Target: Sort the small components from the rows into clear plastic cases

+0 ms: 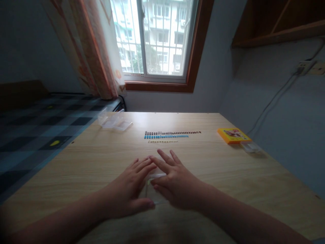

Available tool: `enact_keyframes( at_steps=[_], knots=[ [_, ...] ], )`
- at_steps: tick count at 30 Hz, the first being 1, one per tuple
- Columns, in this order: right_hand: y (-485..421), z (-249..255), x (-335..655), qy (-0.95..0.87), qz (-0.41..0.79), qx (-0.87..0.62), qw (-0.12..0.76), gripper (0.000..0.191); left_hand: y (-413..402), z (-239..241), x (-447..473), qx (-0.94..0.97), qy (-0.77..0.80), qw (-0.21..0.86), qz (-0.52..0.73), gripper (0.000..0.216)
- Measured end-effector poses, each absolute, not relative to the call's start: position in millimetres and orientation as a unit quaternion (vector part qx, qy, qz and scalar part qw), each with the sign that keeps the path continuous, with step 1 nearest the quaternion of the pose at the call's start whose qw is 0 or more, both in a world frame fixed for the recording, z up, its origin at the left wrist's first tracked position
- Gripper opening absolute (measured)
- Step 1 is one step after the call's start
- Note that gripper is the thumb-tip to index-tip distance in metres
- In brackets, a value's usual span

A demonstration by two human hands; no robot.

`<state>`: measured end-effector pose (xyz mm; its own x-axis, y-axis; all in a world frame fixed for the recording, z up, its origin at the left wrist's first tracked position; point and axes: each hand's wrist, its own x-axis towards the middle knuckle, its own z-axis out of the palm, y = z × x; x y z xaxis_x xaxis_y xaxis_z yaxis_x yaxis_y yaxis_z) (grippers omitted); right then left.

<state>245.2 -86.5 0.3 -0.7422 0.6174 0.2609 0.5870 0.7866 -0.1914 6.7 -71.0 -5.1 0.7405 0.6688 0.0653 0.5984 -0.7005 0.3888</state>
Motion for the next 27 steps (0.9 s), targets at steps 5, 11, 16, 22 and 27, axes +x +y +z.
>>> enact_keyframes(
  at_steps=[5, 11, 16, 22, 27],
  knots=[
    [-87.4, 1.4, 245.2, -0.929, 0.049, -0.326, 0.168, 0.024, -71.5, -2.9, 7.7, 0.916, 0.352, 0.172, 0.087, 0.095],
    [-87.2, -0.3, 244.5, -0.928, 0.056, -0.329, 0.165, 0.023, -72.0, -4.3, 8.0, 0.916, 0.351, 0.171, 0.091, 0.097],
    [-87.3, 0.5, 243.6, -0.927, 0.062, -0.33, 0.166, 0.022, -72.4, -2.7, 7.8, 0.914, 0.351, 0.18, 0.096, 0.097],
    [-87.5, 2.2, 243.6, -0.927, 0.049, -0.332, 0.169, 0.023, -72.7, -0.7, 8.1, 0.913, 0.354, 0.18, 0.087, 0.096],
    [-87.4, 2.1, 242.7, -0.927, 0.051, -0.34, 0.152, 0.023, -71.5, -5.4, 7.2, 0.916, 0.34, 0.185, 0.109, 0.096]
  ],
)
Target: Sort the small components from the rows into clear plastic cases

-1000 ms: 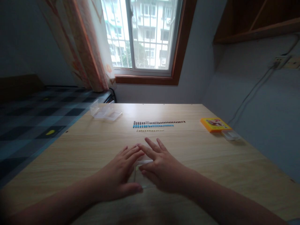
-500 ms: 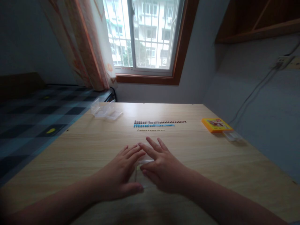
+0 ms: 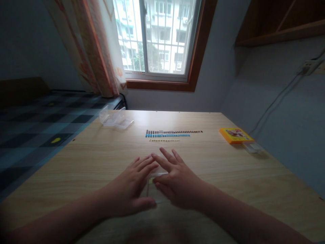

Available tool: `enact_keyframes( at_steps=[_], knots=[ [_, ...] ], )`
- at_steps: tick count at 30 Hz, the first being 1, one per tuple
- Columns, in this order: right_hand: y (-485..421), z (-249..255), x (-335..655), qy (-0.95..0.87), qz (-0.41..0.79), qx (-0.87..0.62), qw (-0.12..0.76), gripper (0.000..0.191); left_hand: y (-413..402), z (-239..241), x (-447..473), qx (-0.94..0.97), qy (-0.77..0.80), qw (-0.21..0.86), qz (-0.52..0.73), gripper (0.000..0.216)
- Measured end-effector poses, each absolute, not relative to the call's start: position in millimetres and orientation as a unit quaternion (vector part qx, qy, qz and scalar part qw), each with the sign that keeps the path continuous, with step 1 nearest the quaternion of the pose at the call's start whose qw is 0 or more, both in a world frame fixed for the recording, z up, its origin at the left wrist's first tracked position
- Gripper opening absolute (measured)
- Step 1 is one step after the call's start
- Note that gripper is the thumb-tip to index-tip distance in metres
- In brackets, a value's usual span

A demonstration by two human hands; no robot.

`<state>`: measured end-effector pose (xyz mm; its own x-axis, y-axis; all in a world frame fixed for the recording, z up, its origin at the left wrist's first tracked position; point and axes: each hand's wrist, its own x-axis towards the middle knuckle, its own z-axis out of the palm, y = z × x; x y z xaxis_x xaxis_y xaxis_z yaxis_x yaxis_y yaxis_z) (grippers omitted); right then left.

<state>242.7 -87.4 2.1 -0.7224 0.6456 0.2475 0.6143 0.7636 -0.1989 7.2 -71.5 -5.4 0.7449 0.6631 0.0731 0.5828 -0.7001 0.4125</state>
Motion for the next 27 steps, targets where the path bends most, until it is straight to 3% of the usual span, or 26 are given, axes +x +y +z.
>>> enact_keyframes(
  at_steps=[27],
  knots=[
    [-87.8, -0.8, 242.4, -0.917, 0.058, -0.352, 0.177, 0.02, -71.6, -5.3, 7.3, 0.916, 0.339, 0.184, 0.113, 0.093]
  ],
)
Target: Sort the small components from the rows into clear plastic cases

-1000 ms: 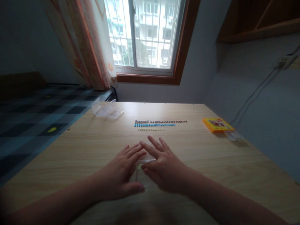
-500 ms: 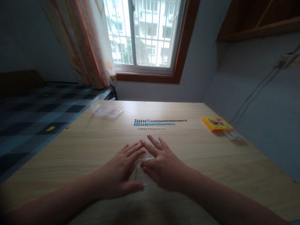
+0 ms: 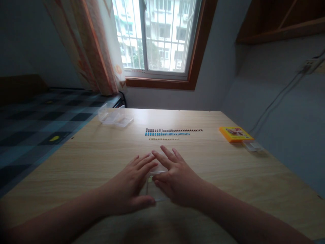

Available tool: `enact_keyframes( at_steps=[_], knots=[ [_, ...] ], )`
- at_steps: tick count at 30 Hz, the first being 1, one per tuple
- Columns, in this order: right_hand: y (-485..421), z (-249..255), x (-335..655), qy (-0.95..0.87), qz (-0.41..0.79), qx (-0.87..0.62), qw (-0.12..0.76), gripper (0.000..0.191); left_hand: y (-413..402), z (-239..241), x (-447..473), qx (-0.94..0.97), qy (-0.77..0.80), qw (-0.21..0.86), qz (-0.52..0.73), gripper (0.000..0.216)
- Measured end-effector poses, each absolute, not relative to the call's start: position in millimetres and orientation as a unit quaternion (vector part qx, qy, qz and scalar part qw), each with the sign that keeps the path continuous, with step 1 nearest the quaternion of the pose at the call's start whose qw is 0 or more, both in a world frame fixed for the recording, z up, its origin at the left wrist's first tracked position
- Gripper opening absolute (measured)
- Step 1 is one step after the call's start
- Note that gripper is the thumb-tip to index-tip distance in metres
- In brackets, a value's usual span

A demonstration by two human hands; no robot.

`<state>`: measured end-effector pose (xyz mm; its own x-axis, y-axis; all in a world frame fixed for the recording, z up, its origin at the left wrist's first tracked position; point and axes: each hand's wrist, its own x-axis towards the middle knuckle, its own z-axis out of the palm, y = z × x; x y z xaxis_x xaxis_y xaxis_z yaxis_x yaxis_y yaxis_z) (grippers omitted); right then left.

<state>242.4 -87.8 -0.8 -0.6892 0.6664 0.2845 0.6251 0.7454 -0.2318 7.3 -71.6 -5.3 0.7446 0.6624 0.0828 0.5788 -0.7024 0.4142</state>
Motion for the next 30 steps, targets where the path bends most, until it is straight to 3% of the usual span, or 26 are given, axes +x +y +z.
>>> enact_keyframes(
  at_steps=[16, 24, 30],
  knots=[
    [-88.4, -4.1, 242.4, -0.913, 0.059, -0.351, 0.2, 0.019, -71.7, -4.6, 7.8, 0.915, 0.343, 0.183, 0.109, 0.093],
    [-65.4, -8.0, 260.8, -0.846, 0.003, -0.378, 0.377, 0.026, -72.5, 1.3, 8.5, 0.914, 0.359, 0.174, 0.078, 0.094],
    [-24.7, -33.6, 267.7, -0.797, 0.033, -0.449, 0.401, 0.026, -73.4, 4.8, 9.1, 0.914, 0.361, 0.175, 0.065, 0.094]
  ],
)
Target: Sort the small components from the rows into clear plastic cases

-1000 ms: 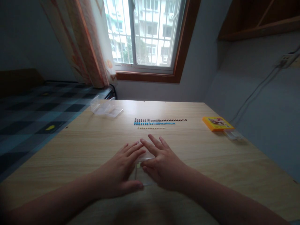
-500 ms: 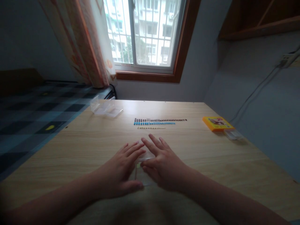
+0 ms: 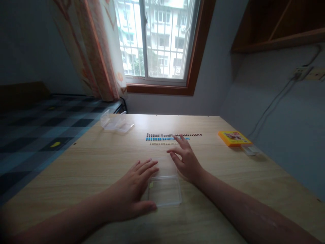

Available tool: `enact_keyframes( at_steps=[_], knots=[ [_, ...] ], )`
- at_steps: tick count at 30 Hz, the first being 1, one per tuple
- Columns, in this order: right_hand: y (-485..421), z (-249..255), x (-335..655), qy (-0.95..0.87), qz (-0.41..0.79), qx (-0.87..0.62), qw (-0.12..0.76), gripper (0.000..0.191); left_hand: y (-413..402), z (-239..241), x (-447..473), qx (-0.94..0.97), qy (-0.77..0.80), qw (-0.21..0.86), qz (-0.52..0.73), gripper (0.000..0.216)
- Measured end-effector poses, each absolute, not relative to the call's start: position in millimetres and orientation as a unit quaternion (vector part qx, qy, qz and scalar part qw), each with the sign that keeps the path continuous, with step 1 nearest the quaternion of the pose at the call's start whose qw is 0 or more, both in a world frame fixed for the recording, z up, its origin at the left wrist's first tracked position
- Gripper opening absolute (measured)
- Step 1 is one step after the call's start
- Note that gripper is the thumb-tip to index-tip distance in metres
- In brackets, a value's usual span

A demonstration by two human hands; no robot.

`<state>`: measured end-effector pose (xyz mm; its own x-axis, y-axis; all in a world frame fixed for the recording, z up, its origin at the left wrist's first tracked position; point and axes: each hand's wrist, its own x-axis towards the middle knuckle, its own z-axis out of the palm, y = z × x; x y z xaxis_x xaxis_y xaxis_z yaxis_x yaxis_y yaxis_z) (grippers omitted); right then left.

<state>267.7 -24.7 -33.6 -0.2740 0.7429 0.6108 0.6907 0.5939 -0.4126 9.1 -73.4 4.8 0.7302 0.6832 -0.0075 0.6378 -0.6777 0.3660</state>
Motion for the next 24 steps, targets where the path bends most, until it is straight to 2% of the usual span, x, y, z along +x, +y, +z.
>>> enact_keyframes(
  at_steps=[6, 9, 12, 15, 21, 24],
  knots=[
    [15.4, -42.2, 253.9, -0.811, 0.06, -0.414, 0.409, 0.026, -74.5, 6.0, 9.0, 0.909, 0.367, 0.186, 0.07, 0.092],
    [40.6, -41.6, 248.4, -0.778, 0.135, -0.416, 0.451, 0.026, -75.6, 7.7, 7.8, 0.907, 0.37, 0.191, 0.069, 0.091],
    [60.0, -41.0, 244.5, -0.751, 0.158, -0.421, 0.484, 0.028, -77.2, 9.3, 6.7, 0.907, 0.368, 0.195, 0.066, 0.093],
    [69.2, -39.9, 239.8, -0.777, 0.122, -0.408, 0.464, 0.025, -78.1, 9.8, 6.1, 0.907, 0.365, 0.203, 0.065, 0.094],
    [78.1, -35.1, 225.3, -0.858, -0.038, -0.351, 0.372, 0.014, -77.8, 11.7, 6.3, 0.907, 0.358, 0.215, 0.053, 0.097],
    [79.0, -34.7, 217.7, -0.87, -0.069, -0.345, 0.346, 0.014, -78.2, 15.5, 7.6, 0.906, 0.361, 0.219, 0.038, 0.098]
  ],
)
